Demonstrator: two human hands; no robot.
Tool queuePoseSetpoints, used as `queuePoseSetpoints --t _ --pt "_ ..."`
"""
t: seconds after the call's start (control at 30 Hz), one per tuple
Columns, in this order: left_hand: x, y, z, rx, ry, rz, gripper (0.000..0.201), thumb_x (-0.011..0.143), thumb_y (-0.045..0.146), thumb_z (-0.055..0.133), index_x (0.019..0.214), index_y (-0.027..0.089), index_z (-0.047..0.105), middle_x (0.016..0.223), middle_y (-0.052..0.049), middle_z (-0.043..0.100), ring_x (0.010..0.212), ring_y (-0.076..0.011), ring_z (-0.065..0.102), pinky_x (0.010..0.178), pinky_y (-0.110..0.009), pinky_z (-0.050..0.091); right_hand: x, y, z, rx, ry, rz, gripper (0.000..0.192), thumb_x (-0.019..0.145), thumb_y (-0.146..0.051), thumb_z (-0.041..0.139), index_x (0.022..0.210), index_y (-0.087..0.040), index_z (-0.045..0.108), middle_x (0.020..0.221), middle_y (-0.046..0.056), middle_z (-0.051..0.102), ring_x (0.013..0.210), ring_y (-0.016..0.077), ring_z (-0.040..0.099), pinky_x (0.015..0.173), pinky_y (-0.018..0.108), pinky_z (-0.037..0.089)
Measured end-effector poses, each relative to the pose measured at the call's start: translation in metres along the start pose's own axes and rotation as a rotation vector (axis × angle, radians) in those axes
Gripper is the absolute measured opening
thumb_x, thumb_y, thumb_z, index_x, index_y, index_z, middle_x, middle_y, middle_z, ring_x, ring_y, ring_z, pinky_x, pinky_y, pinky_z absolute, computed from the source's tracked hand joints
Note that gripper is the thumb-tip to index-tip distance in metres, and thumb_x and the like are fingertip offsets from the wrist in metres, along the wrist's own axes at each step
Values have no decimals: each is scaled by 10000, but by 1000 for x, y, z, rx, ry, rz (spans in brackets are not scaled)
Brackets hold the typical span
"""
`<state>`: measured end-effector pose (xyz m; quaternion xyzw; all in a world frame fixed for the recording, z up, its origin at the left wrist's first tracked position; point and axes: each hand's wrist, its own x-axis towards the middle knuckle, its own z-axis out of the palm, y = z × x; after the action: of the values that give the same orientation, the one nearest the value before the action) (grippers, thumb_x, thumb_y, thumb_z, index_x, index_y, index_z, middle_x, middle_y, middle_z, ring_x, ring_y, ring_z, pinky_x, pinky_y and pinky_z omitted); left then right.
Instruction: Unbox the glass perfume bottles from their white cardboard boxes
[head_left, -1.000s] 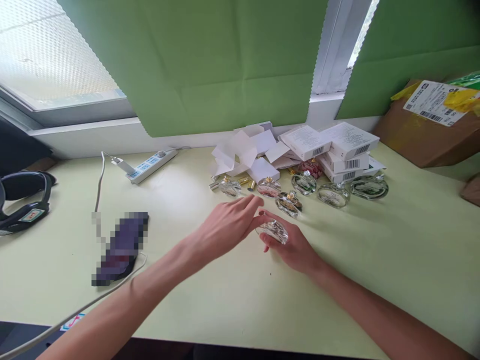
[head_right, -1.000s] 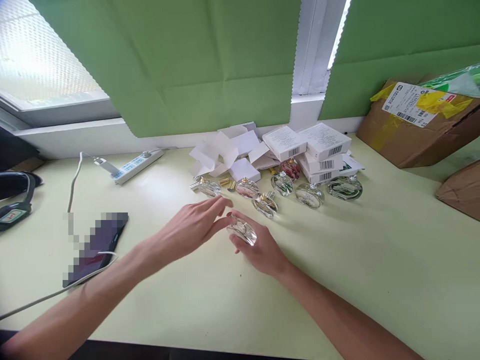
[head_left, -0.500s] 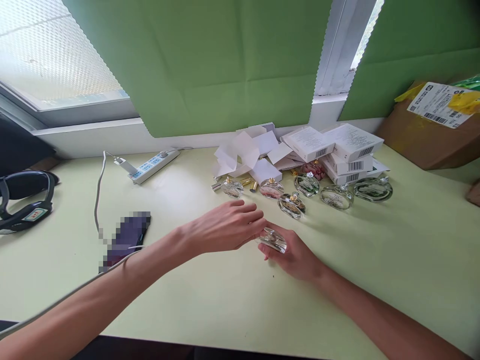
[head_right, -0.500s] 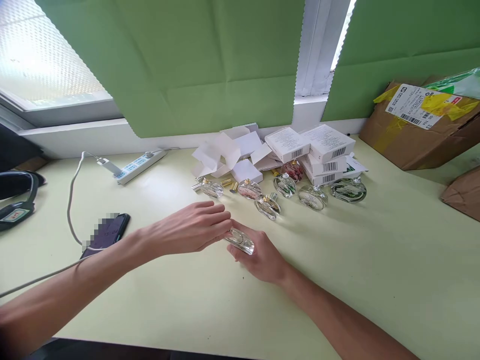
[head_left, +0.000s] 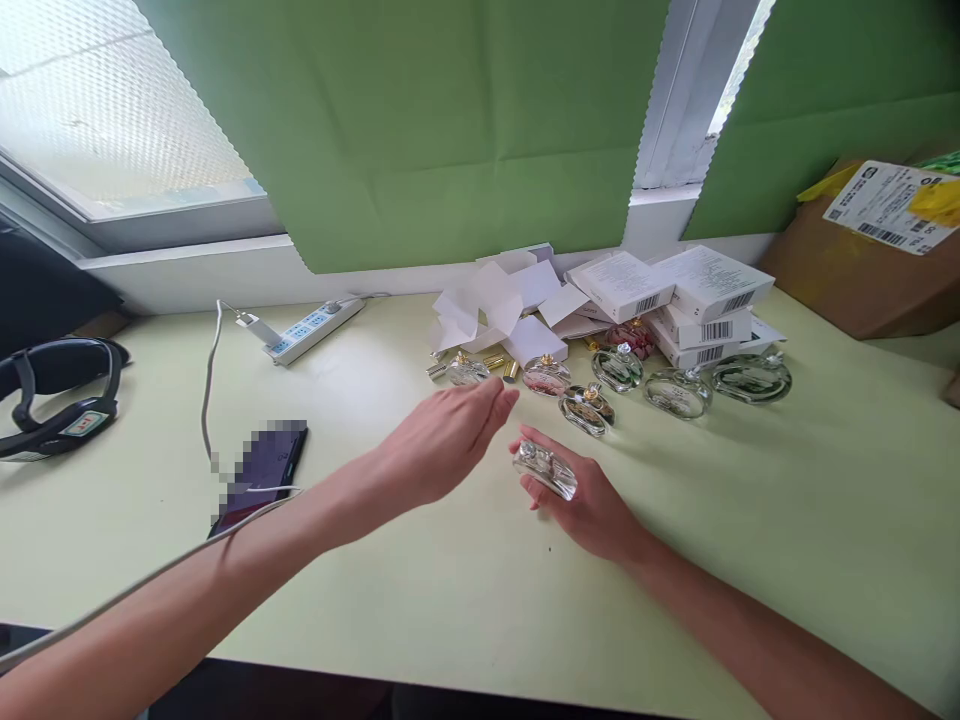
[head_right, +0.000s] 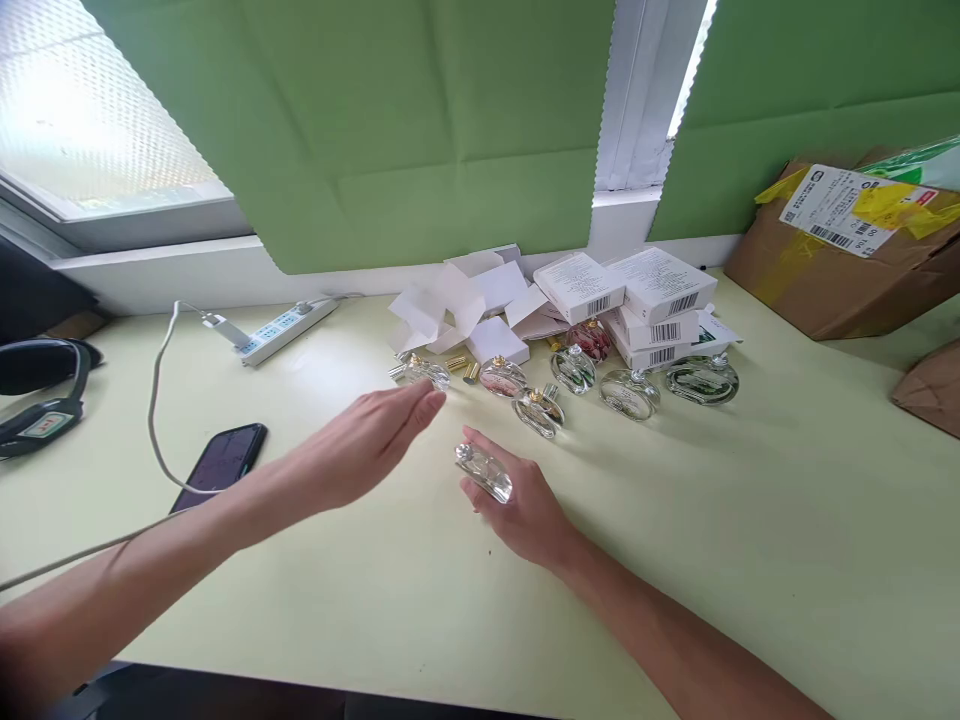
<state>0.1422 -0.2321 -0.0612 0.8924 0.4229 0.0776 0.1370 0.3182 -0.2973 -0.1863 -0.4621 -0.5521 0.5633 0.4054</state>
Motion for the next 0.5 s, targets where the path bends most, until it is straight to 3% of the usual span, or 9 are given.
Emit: queuePoseSetpoints --t 0.07,0.17,0.27,0.33,0.5 --pt "3 -14 -12 -40 62 -30 340 1034 416 271 793 209 393 675 26 481 573 -122 420 576 -271 333 1 0 0 62 13 -2 566 915 -426 597 1453 -335 445 959 16 637 719 137 579 708 356 585" --pt "2 -57 -12 -45 156 -179 299 985 451 414 850 209 527 751 5 568 634 -135 483 603 -265 359 2 1 -1 144 -2 -64 552 889 -408 639 1417 -338 492 1209 51 557 807 132 586 750 363 616" --pt "-7 -108 11 -39 203 -330 250 917 430 534 847 215 641 810 -18 624 675 -154 506 637 -281 384 4 3 -2 125 -9 -110 538 873 -397 660 1389 -321 530 1235 63 483 820 125 603 748 354 623" --pt "-14 -134 32 -63 278 -376 224 896 395 553 916 219 690 866 -33 646 695 -162 518 671 -294 406 7 4 -1 38 33 -118 559 870 -411 660 1401 -312 517 1166 61 525 807 130 614 725 342 617" --pt "-15 -160 74 -83 409 -415 290 885 389 549 1040 201 705 927 -66 655 766 -187 544 757 -322 438 19 0 6 -342 265 -182 432 817 -420 707 1204 -239 643 1032 70 635 888 201 638 847 408 551"
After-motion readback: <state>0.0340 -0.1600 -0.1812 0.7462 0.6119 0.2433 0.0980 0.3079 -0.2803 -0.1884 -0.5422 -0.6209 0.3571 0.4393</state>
